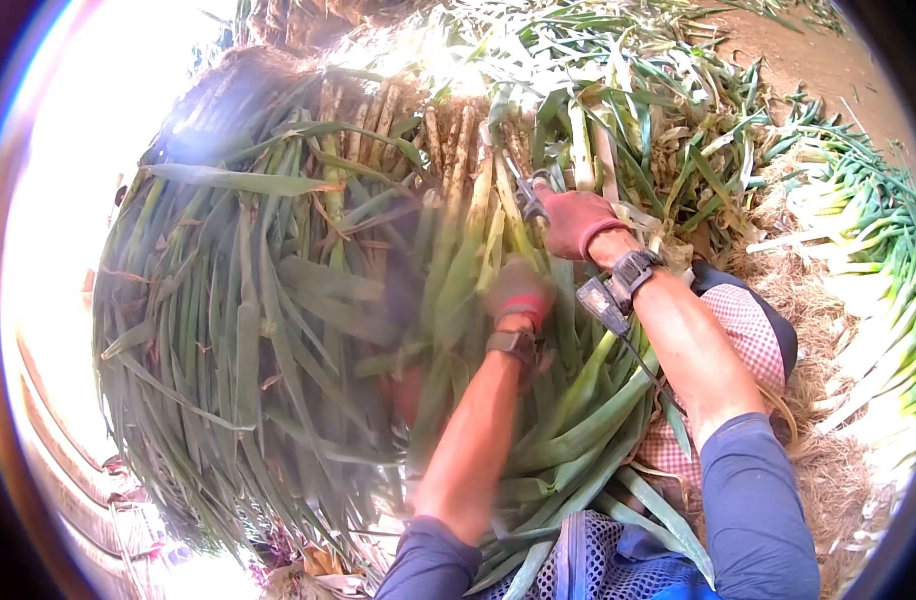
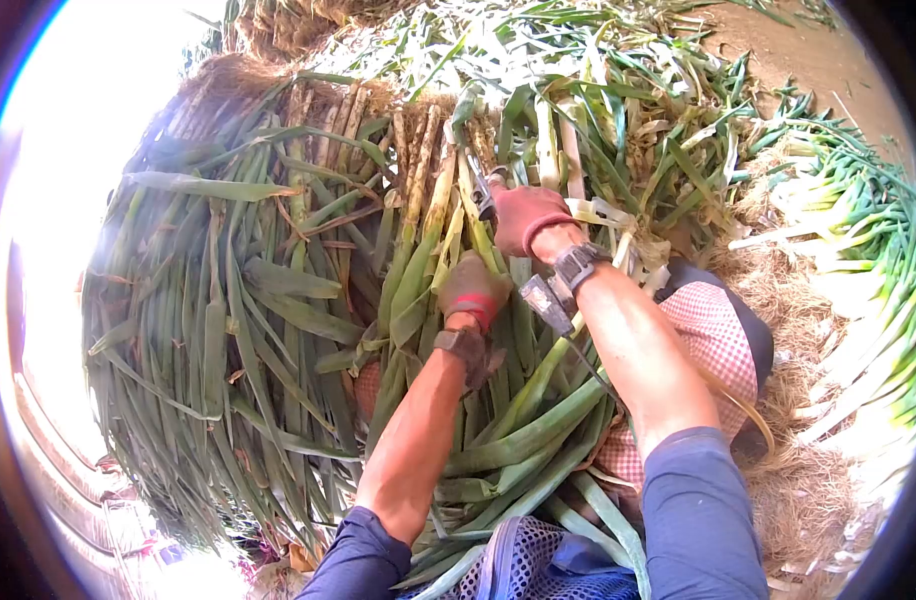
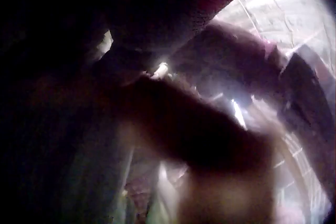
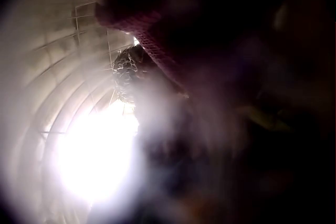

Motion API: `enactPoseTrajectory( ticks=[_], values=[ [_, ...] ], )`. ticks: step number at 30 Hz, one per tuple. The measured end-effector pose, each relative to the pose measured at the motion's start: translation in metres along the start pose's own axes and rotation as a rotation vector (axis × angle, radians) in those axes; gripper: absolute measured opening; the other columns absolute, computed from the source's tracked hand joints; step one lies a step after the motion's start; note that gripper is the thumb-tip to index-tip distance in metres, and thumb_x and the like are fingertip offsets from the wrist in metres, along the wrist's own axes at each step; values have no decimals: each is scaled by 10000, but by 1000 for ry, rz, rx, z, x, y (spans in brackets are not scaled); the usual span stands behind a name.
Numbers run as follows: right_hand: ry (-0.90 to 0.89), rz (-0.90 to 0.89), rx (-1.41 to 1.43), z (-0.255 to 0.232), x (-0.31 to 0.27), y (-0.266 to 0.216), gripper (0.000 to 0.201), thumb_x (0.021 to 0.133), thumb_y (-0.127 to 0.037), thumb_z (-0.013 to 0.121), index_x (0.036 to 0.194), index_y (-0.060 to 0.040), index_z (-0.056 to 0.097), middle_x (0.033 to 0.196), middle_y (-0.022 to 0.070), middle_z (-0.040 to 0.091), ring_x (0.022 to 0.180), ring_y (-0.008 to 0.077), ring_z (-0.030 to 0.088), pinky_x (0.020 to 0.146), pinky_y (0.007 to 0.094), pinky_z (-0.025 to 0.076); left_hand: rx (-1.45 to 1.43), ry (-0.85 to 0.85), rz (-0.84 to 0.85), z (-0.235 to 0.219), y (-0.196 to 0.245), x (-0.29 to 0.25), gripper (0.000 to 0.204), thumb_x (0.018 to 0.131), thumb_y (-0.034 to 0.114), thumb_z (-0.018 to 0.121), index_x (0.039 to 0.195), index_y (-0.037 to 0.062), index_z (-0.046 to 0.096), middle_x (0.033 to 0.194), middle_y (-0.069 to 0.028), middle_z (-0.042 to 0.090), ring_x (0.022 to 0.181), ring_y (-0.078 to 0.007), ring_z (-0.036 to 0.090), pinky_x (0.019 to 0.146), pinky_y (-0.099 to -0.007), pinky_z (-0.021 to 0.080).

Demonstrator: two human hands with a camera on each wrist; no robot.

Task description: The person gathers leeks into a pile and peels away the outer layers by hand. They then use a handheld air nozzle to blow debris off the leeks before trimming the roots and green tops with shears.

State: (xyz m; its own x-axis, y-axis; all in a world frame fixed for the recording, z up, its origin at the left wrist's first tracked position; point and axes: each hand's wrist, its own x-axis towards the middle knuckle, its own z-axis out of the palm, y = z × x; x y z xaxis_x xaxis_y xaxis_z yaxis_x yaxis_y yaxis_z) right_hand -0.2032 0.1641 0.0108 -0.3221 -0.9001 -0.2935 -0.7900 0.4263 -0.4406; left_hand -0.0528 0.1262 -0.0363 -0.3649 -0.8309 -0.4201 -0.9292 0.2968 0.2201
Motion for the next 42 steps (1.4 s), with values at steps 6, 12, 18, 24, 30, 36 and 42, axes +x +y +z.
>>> enactPoseTrajectory(
  ticks=[6,12,18,24,30,36,42],
  values=[
    [-76,-18,63,6,-83,13,842,811,-133,633,1608,-58,374,944,279,726,908,437,734,835,516,588,-259,-117,67,4,-17,8,466,795,362,765,1062,-20,779,1062,-271,767,982,-393,764,846,-462,587],
    [-260,-28,-29,-6,-213,2,903,837,-169,651,1667,-109,300,872,212,696,786,398,731,767,514,606,-609,-80,134,26,-51,-12,424,726,314,870,931,-44,770,771,-122,739,678,-161,658,629,-367,526],
    [-122,-121,-93,13,-250,3,912,801,-240,697,1644,-116,371,924,251,691,800,446,709,781,534,586,-519,-122,144,18,-65,-49,376,690,275,862,906,-16,764,766,-62,720,672,-134,650,621,-319,519],
    [-228,-128,-64,3,-265,0,912,793,-236,692,1639,-114,376,933,254,705,858,448,725,820,532,589,-771,-174,171,19,-72,-61,396,737,270,837,985,-30,762,814,-153,745,749,-237,724,714,-390,554],
    [-203,-128,-45,10,-258,2,918,789,-235,690,1642,-117,372,904,256,710,850,452,731,819,532,595,-785,-223,123,16,-79,-57,343,740,213,861,973,-21,767,800,-112,752,730,-179,704,674,-357,553],
    [-223,-161,-29,12,-253,1,914,782,-226,687,1637,-119,385,847,234,721,822,452,731,809,522,601,-836,-198,137,22,-82,-55,277,769,139,906,938,6,733,762,-23,697,585,-82,591,510,-269,461],
    [-207,-134,-39,4,-237,-8,879,764,-204,670,1599,-71,430,874,253,726,808,449,724,804,525,596,-627,-181,167,34,-93,-42,455,682,369,896,876,-6,725,800,-171,721,723,-241,688,685,-399,545]
  ],
)
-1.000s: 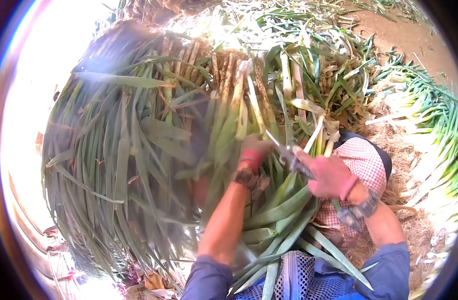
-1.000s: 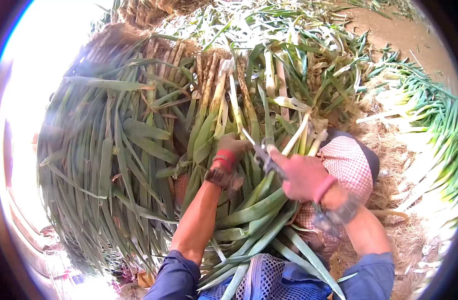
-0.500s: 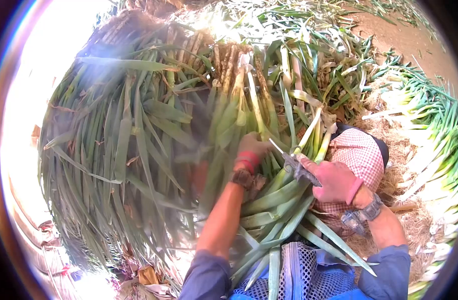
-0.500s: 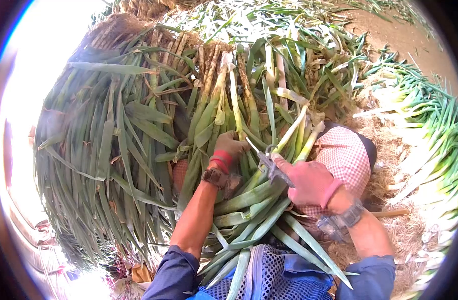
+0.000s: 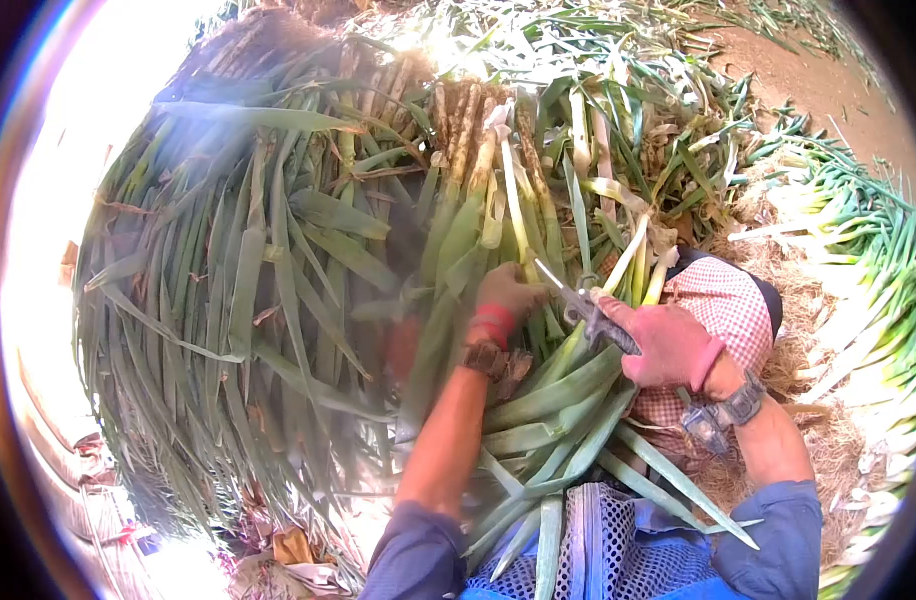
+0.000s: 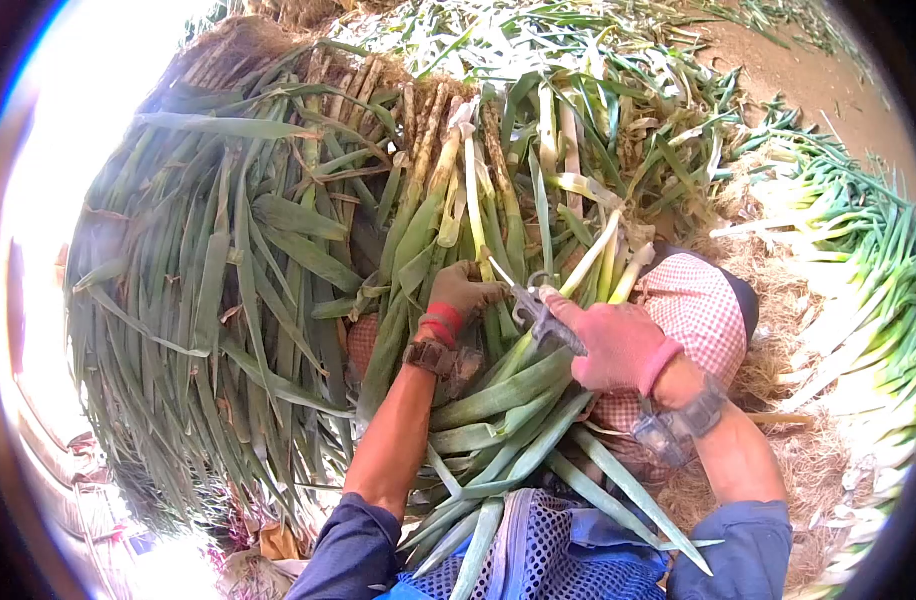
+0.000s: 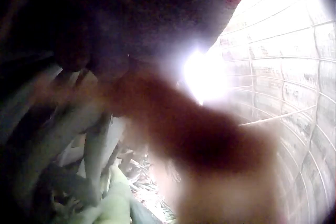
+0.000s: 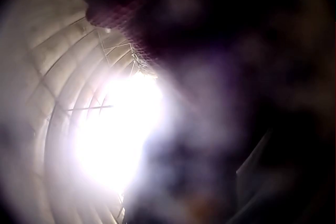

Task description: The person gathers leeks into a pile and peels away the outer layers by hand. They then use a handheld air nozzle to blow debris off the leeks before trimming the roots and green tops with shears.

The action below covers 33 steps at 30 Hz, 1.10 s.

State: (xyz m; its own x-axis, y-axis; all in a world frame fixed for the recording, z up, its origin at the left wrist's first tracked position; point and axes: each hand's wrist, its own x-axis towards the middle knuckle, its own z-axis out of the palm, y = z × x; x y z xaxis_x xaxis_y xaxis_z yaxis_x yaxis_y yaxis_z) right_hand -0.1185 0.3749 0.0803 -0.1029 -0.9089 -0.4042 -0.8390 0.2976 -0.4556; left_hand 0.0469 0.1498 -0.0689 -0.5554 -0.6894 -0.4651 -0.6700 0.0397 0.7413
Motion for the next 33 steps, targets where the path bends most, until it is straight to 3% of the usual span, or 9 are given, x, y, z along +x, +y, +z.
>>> enactPoseTrajectory(
  ticks=[3,7,9,12,16,18,25,27,33],
  values=[
    [-50,19,1,-7,6,-2,882,790,-191,646,1623,-68,383,889,245,739,849,442,739,829,522,603,-1,43,75,8,-6,0,474,693,393,874,883,-10,712,822,-207,719,750,-308,695,724,-428,552],
    [-25,111,-43,-22,49,-2,881,822,-179,637,1644,-69,340,916,211,744,876,373,745,818,471,600,44,40,92,5,12,-16,476,707,390,854,924,-13,722,862,-228,736,799,-356,713,752,-444,555],
    [90,121,-3,-20,80,7,890,810,-161,635,1643,-62,339,921,225,743,891,393,741,834,487,595,116,26,100,4,20,-21,394,747,247,873,993,-37,754,828,-96,749,705,-151,675,670,-329,547],
    [175,121,28,-24,121,20,874,782,-162,639,1612,-61,386,949,286,734,903,452,727,862,522,580,120,50,100,9,21,-26,397,746,253,861,996,-38,754,839,-114,752,735,-160,683,696,-346,552],
    [231,119,75,-25,149,27,884,762,-150,631,1606,-46,390,975,288,733,935,447,724,860,517,570,78,3,60,14,27,-33,396,754,257,848,992,-44,751,844,-130,751,751,-185,690,716,-357,557],
    [212,101,88,-22,145,27,888,759,-154,634,1606,-47,392,980,292,734,932,451,724,861,518,570,165,-5,15,15,34,-39,490,739,351,819,1058,-12,735,974,-250,761,940,-395,749,846,-442,572],
    [155,74,164,-13,89,23,912,756,-191,662,1614,-50,389,996,307,731,917,468,720,876,514,576,170,-23,29,30,48,-55,473,746,336,809,1059,-11,734,989,-267,753,951,-422,738,863,-464,569],
    [153,60,130,-13,75,19,911,758,-187,663,1617,-59,389,995,300,731,920,462,720,875,516,576,278,-15,76,33,55,-62,489,759,316,810,1086,-38,728,941,-210,768,884,-309,755,829,-408,578],
    [251,86,128,-11,89,25,853,789,-170,641,1606,-77,414,1019,289,735,950,454,722,873,519,570,249,-128,79,52,75,-100,512,772,338,804,1113,-35,722,981,-253,761,957,-381,754,868,-444,570]
  ],
)
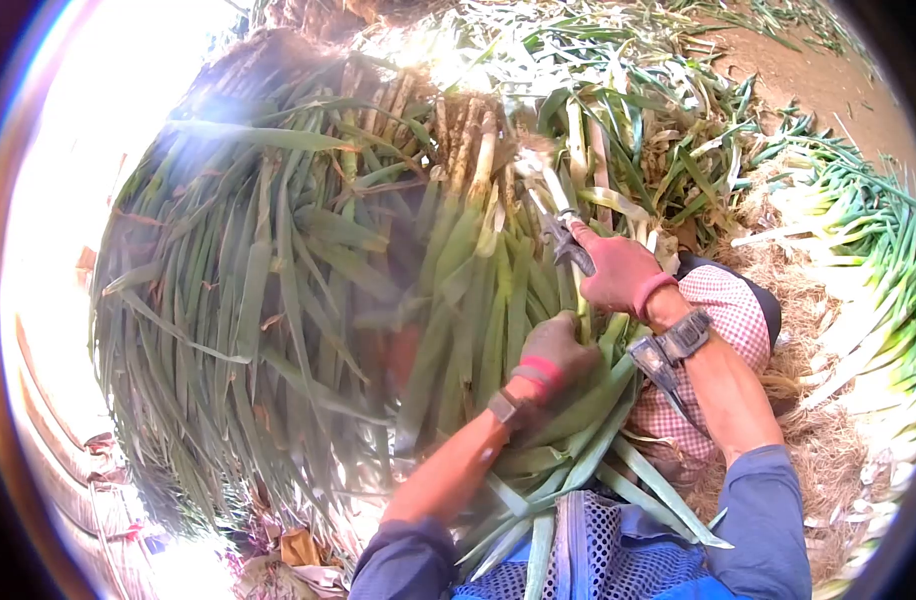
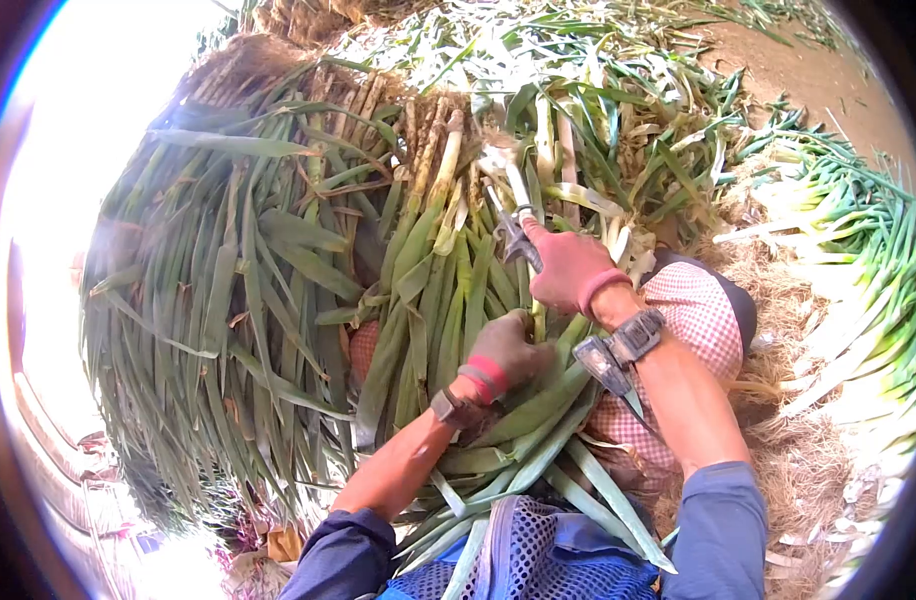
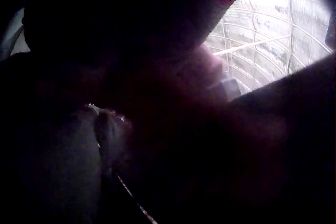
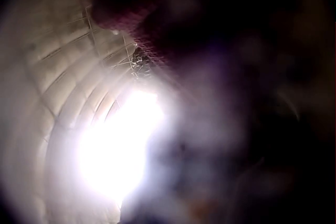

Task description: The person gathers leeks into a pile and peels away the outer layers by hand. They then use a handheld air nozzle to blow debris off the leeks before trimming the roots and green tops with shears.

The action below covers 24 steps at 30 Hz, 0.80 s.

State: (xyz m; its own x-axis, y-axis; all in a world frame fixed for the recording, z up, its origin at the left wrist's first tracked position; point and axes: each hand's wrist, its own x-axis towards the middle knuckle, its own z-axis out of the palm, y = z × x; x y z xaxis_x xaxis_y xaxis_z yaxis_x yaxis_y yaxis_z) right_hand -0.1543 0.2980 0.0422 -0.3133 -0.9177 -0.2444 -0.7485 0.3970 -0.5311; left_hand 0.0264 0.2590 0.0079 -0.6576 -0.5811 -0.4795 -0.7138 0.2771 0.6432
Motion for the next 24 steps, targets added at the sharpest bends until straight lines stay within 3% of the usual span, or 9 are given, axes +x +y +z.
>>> enactPoseTrajectory(
  ticks=[10,12,14,15,16,18,20,22,24],
  values=[
    [27,283,10,-7,-22,38,890,766,-188,639,1619,-85,406,979,293,737,941,454,722,873,509,565,113,-28,11,11,-2,6,437,806,335,755,1086,0,733,996,-274,753,973,-425,742,879,-479,571],
    [55,236,38,-12,-35,32,897,757,-202,651,1612,-74,414,901,296,728,872,459,724,824,507,575,161,-44,88,15,4,7,411,823,330,730,1084,14,736,997,-271,752,969,-433,739,878,-496,569],
    [-206,256,70,-37,-54,-1,905,776,-203,645,1635,-95,383,1027,255,752,951,428,737,903,471,585,205,-59,163,25,9,10,386,840,326,704,1083,28,739,998,-269,751,966,-441,735,876,-512,568],
    [-146,86,-15,-26,-59,0,914,774,-210,645,1639,-93,375,959,248,745,904,427,740,872,471,592,236,-120,222,32,12,13,368,855,325,678,1083,44,744,1002,-265,751,969,-446,732,878,-523,566],
    [-149,64,-75,-22,-63,2,910,779,-223,654,1636,-88,379,942,248,741,890,425,741,865,476,590,266,-179,282,36,14,15,354,870,324,652,1083,59,749,1006,-261,750,972,-451,728,881,-535,564],
    [-171,131,-101,-35,-61,5,896,787,-230,660,1628,-81,390,957,258,745,895,430,740,875,480,587,275,-169,302,37,14,15,341,893,331,626,1073,72,757,1005,-235,762,975,-437,736,876,-531,572],
    [12,138,-80,-19,-52,38,907,761,-223,677,1619,-97,413,845,274,718,808,440,726,811,496,596,319,-205,434,24,19,15,383,893,352,654,1132,74,765,1008,-219,773,963,-414,748,872,-496,584],
    [44,106,-108,-17,-57,42,892,767,-215,665,1617,-100,418,848,278,717,807,431,727,791,495,594,228,-204,388,5,21,21,405,890,363,672,1159,75,769,1008,-208,779,950,-390,756,873,-471,587],
    [-122,82,4,-27,-68,22,882,761,-206,658,1604,-81,431,845,279,716,799,431,724,782,489,591,145,-219,252,-20,23,35,434,881,371,716,1188,73,782,993,-180,790,908,-317,773,870,-412,587]
  ],
)
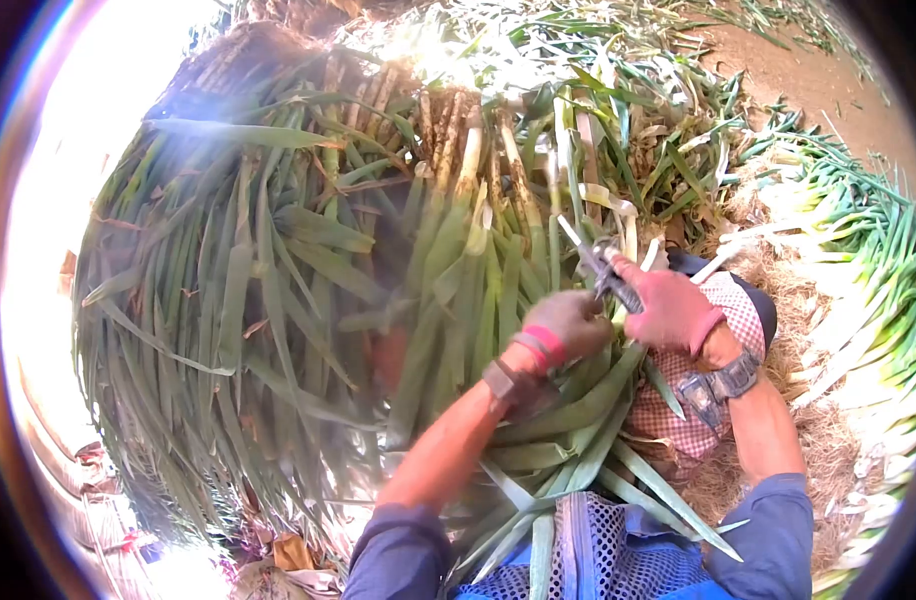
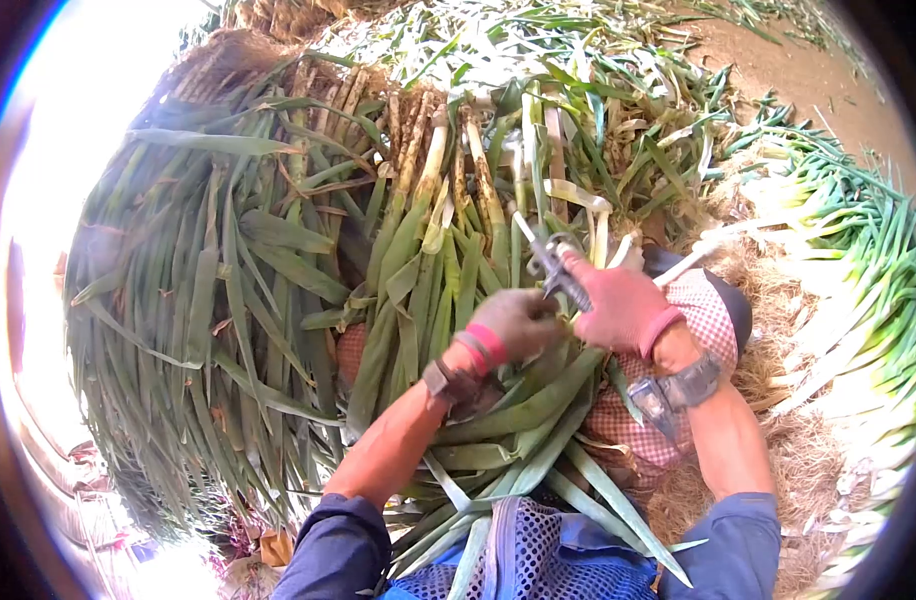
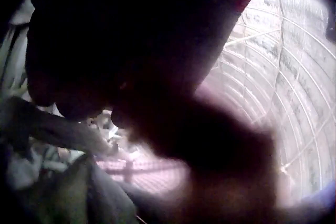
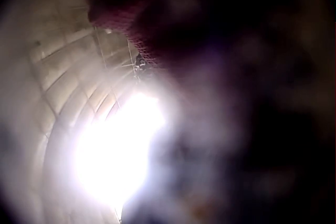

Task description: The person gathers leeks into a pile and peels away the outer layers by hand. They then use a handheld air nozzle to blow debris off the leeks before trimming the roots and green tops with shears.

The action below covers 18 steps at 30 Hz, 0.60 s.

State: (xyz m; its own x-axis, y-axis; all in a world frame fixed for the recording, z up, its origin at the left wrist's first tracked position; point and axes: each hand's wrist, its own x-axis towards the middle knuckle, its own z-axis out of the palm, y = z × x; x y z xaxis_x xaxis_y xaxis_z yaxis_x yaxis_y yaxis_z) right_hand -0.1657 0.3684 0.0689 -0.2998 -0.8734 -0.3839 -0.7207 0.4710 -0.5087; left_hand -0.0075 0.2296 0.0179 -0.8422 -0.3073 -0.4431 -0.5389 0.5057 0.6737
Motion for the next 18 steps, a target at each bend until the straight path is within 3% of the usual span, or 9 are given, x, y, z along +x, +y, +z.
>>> enactPoseTrajectory(
  ticks=[1,6,9,14,18],
  values=[
    [-93,24,-84,-5,-1,-11,880,787,-233,672,1612,-70,411,933,262,746,899,434,738,866,499,586,22,61,-25,-7,-9,7,403,886,353,714,1160,66,788,971,-173,791,889,-306,774,859,-406,586],
    [-90,-22,-130,7,18,10,886,774,-232,666,1615,-105,419,925,252,745,890,447,735,852,508,586,-40,238,-184,-17,-56,17,357,891,310,704,1128,58,794,926,-162,791,866,-291,775,841,-393,585],
    [-238,-73,-227,6,30,2,841,782,-190,656,1593,-102,449,938,244,748,897,444,737,849,516,585,-106,351,-236,-14,-69,19,358,888,304,702,1129,55,792,924,-160,790,875,-282,775,844,-382,580],
    [-124,-19,-270,0,81,-4,821,791,-113,634,1592,-106,454,972,233,761,920,423,749,866,509,594,69,563,-167,-12,-71,45,422,888,315,674,1218,66,758,1164,-200,761,1074,-340,739,935,-441,570],
    [-74,21,-238,-8,119,-4,860,782,-99,631,1616,-103,423,1039,242,758,1004,417,742,922,501,577,128,514,-222,-21,-60,73,466,887,332,658,1273,79,720,1258,-215,720,1161,-373,699,969,-475,561]
  ],
)
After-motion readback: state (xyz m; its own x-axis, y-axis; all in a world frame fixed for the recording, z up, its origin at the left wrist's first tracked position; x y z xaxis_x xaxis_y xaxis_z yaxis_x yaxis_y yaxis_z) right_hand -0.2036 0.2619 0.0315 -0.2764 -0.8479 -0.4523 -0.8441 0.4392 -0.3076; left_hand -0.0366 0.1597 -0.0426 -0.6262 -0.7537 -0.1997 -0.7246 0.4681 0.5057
